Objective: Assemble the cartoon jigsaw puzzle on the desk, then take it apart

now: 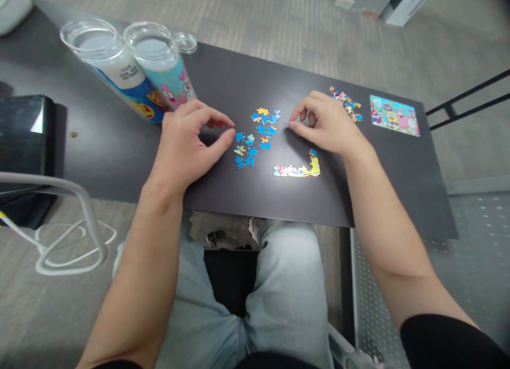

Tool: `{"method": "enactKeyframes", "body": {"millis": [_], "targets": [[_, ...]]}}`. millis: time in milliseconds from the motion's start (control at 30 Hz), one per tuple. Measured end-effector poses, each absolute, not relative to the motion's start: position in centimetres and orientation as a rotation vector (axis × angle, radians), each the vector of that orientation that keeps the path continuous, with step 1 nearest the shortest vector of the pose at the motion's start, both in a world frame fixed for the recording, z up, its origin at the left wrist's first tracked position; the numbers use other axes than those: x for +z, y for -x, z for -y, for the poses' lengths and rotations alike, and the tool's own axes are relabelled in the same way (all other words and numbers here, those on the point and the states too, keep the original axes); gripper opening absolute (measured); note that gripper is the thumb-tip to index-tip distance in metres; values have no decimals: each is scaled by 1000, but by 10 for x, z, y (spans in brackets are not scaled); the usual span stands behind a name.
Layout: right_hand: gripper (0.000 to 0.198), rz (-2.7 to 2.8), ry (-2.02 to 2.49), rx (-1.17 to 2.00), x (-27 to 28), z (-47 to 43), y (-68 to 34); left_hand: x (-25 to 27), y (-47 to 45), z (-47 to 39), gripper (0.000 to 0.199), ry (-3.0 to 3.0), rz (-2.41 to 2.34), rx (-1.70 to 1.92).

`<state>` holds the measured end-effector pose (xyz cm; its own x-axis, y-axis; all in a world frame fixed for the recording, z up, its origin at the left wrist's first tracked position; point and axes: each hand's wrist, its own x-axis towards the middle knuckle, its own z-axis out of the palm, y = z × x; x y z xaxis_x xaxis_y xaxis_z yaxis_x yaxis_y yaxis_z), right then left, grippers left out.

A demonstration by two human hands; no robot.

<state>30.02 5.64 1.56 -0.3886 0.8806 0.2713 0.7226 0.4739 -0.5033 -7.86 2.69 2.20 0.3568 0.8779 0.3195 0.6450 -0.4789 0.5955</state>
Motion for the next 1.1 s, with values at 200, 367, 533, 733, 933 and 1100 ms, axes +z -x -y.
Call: {"method": "enactKeyframes", "body": {"millis": [200,367,533,733,933,1100], "targets": [[22,2310,1259,482,9,-46,-272,9,79,-29,49,-2286,-1276,798],[29,2352,1258,503,11,-39,-261,3,75,-27,51,-2326,-1276,731],[26,2333,1280,455,14,-40,-268,0,77,-31,42,-2302,-1278,740],[23,2317,1285,410,13,-39,-269,-1,76,-33,30,-2279,-1286,753],[37,2321,1246,463,12,-38,-261,0,74,-34,26,-2266,-1305,773],[32,2384,1182,495,12,-38,-262,0,75,-34,27,-2244,-1329,831]]}}
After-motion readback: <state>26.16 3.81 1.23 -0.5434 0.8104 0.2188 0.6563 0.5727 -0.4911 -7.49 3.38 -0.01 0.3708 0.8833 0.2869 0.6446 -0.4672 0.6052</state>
